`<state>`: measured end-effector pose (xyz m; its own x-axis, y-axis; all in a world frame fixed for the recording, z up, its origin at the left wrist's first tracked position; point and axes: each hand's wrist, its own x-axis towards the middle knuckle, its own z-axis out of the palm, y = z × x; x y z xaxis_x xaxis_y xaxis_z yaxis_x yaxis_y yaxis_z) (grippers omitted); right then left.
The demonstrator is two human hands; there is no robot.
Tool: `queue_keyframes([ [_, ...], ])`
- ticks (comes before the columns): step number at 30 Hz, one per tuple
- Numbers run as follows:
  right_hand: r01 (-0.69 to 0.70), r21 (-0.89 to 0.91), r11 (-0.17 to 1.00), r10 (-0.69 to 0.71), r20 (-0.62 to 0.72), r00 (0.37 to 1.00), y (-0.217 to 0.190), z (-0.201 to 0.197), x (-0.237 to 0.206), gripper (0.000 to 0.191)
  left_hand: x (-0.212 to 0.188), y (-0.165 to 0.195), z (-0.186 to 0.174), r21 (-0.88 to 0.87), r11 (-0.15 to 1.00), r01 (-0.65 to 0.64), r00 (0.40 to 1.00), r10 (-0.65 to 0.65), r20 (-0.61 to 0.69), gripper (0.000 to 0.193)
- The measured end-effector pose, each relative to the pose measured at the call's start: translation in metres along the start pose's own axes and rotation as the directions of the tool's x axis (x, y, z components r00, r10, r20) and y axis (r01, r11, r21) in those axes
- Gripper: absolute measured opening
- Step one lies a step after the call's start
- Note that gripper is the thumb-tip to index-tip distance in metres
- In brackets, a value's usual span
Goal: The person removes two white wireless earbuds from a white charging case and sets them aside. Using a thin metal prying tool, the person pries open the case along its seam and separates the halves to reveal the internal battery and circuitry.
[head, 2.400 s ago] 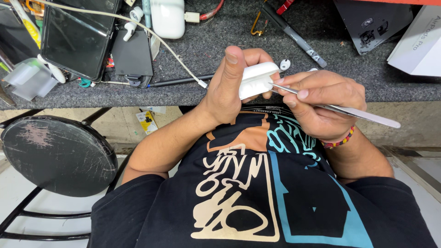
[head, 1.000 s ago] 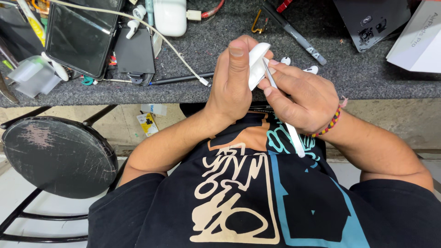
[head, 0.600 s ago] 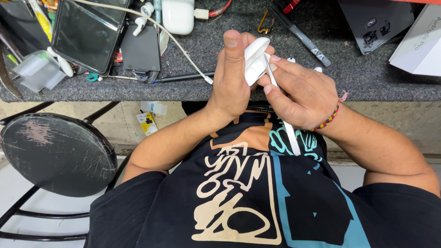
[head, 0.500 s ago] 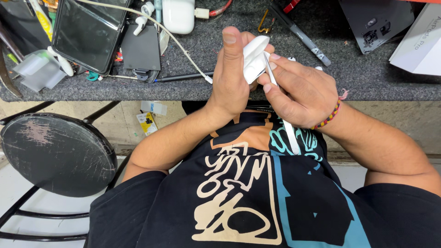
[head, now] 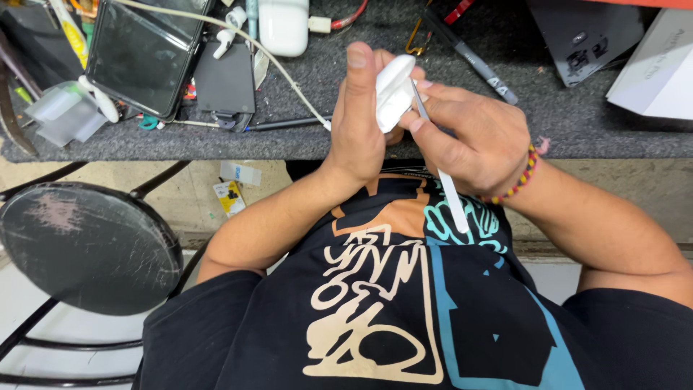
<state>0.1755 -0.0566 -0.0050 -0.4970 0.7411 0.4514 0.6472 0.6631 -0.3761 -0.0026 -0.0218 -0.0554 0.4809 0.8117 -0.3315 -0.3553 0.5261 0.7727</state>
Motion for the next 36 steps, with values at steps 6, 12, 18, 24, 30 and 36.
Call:
queue_keyframes([
  [6,-0.352,0.357,0.865,0.440,-0.205,0.874,-0.018,-0.038,-0.003,0.014,0.003,0.001,-0.004,0.012,0.999,0.052,0.987,-0.053,0.153,0.079],
  [12,-0.477,0.516,0.712,0.603,-0.102,0.791,-0.012,-0.021,-0.028,0.037,0.008,0.004,-0.007,-0.110,0.971,0.214,0.945,-0.177,0.274,0.092],
  [18,-0.552,0.342,0.761,0.576,0.037,0.817,-0.017,-0.012,-0.027,0.039,0.010,0.006,-0.007,-0.199,0.942,0.271,0.935,-0.208,0.289,0.094],
  [24,-0.584,0.614,0.530,0.760,-0.038,0.649,-0.013,-0.007,-0.033,0.038,0.006,0.023,0.004,-0.266,0.905,0.332,0.901,-0.221,0.373,0.096],
  [30,-0.434,0.717,0.546,0.647,-0.032,0.762,-0.012,-0.035,-0.038,0.065,-0.018,0.065,0.038,0.065,0.986,0.155,0.823,-0.165,0.544,0.106],
  [36,-0.094,0.393,0.915,0.211,-0.267,0.940,-0.009,-0.055,-0.022,0.052,-0.007,0.077,0.056,0.096,0.962,0.257,0.804,-0.267,0.530,0.113],
])
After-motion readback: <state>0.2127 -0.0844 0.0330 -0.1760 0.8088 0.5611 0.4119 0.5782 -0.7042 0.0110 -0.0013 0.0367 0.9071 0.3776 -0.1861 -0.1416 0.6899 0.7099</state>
